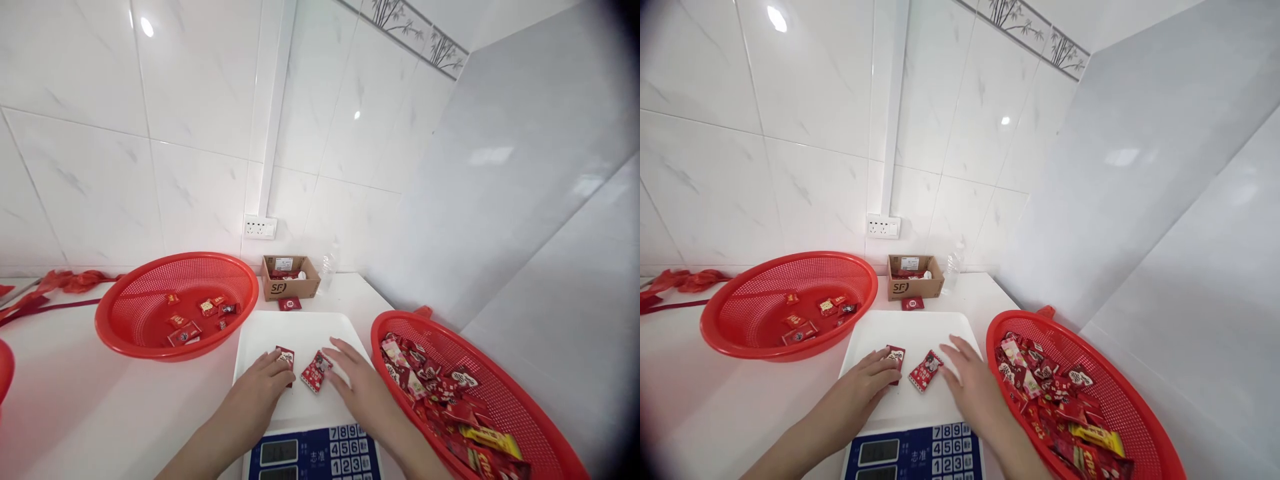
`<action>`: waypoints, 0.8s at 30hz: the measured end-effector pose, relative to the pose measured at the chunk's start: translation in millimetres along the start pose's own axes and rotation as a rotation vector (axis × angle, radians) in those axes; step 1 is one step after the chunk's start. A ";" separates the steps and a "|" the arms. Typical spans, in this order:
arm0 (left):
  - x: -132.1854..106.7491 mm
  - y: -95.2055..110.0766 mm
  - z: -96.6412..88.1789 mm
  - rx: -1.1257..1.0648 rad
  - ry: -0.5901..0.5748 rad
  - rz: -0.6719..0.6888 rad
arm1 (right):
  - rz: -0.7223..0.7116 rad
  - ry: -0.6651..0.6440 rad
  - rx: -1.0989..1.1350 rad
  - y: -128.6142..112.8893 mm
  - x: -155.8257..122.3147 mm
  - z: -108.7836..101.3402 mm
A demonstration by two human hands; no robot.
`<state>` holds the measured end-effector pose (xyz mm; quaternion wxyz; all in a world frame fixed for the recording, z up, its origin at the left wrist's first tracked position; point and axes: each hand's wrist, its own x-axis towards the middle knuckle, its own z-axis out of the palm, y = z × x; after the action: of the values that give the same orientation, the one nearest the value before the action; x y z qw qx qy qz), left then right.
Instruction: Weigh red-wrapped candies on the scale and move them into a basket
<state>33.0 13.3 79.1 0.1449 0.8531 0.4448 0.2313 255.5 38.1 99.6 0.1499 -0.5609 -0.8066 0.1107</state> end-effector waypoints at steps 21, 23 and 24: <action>-5.2 7.9 -18.7 -0.017 0.187 -0.042 | 0.382 -0.256 0.085 138.2 -18.6 -19.7; -5.4 7.9 -18.1 -0.030 0.178 -0.044 | 0.378 -0.237 0.099 134.6 -20.3 -22.4; -5.5 8.0 -17.8 -0.039 0.178 -0.043 | 0.379 -0.230 0.105 133.6 -21.2 -23.5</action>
<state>26.5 5.1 96.5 0.1265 0.8163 0.4696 0.3116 387.5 64.7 72.7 0.0624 -0.6777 -0.6916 0.2418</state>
